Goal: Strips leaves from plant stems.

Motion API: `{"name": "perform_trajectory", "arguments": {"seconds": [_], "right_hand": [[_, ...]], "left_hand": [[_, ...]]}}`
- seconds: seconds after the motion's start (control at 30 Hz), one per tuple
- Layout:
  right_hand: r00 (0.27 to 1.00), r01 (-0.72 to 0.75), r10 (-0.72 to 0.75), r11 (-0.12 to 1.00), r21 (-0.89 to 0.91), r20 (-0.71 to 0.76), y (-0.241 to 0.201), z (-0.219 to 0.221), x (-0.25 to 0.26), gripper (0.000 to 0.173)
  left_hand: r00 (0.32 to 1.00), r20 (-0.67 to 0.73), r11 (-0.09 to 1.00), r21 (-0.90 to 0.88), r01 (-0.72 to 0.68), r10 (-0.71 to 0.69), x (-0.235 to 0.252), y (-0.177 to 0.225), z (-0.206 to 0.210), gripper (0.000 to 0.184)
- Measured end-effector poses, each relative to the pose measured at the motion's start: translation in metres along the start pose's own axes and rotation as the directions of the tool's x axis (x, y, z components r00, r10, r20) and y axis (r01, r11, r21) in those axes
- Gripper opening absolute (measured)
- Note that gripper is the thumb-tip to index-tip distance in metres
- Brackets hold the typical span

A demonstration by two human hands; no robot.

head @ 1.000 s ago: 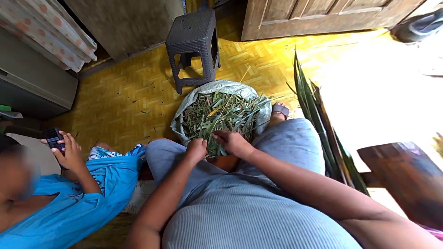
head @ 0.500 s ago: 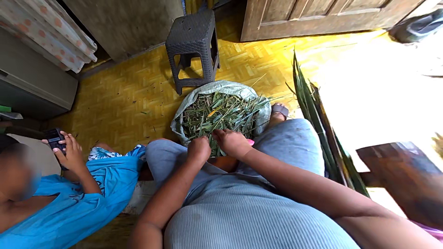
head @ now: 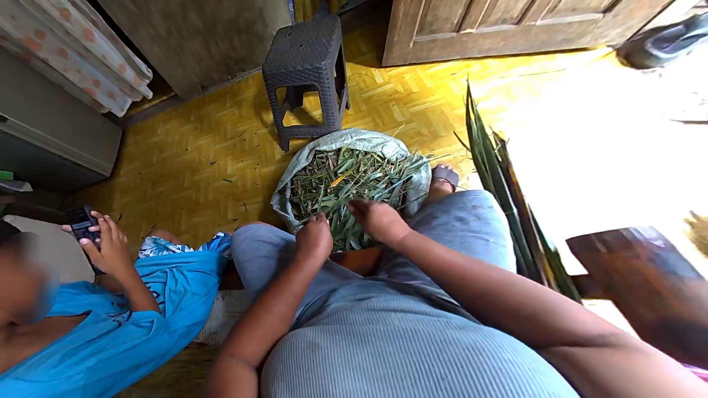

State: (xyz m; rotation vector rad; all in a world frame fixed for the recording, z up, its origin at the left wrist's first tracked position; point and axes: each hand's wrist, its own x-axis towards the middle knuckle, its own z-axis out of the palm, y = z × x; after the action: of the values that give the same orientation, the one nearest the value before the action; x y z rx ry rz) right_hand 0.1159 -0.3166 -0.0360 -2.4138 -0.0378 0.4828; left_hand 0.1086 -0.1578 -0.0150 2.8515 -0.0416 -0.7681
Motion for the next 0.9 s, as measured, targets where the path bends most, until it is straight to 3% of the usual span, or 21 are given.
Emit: {"name": "perform_trajectory", "arguments": {"seconds": [0.13,0.3,0.5,0.6,0.67,0.73,0.8,0.9], "right_hand": [[0.995,0.006,0.003,0.996,-0.088,0.102,-0.015,0.009,-0.008,0.044],[0.998,-0.047,0.056,0.976,-0.214,0.036,-0.003,0.009,0.005,0.042],[0.979,-0.148,0.132,0.985,-0.094,-0.154,0.024,0.001,0.017,0.043],[0.991,-0.108,0.121,0.977,0.183,-0.059,0.018,0.002,0.012,0.043],[0.982,-0.19,0.159,0.847,0.497,0.104,0.008,0.007,0.007,0.041],[0.947,-0.322,0.197,0.583,0.746,0.254,0.0,0.012,0.003,0.038],[0.92,-0.39,0.208,0.411,0.824,0.331,0.001,0.012,0.007,0.036],[0.919,-0.382,0.247,0.369,0.847,0.308,0.009,0.008,0.014,0.034]], "left_hand": [[1.0,-0.013,0.999,0.038,0.004,-0.003,-0.002,0.004,0.001,0.047],[1.0,-0.003,1.0,0.028,-0.006,0.006,-0.004,0.0,0.005,0.046],[1.0,0.024,0.997,-0.08,-0.01,0.012,-0.005,-0.007,0.005,0.046],[0.999,0.027,0.989,-0.147,-0.026,0.031,-0.002,-0.009,0.005,0.046],[0.997,0.035,0.97,-0.237,-0.057,0.067,0.0,-0.01,0.006,0.045],[0.993,0.048,0.947,-0.309,-0.091,0.111,0.001,-0.01,0.007,0.044],[0.988,0.063,0.926,-0.36,-0.112,0.144,0.001,-0.012,0.007,0.045],[0.98,0.115,0.919,-0.38,-0.106,0.161,-0.001,-0.02,0.006,0.045]]}}
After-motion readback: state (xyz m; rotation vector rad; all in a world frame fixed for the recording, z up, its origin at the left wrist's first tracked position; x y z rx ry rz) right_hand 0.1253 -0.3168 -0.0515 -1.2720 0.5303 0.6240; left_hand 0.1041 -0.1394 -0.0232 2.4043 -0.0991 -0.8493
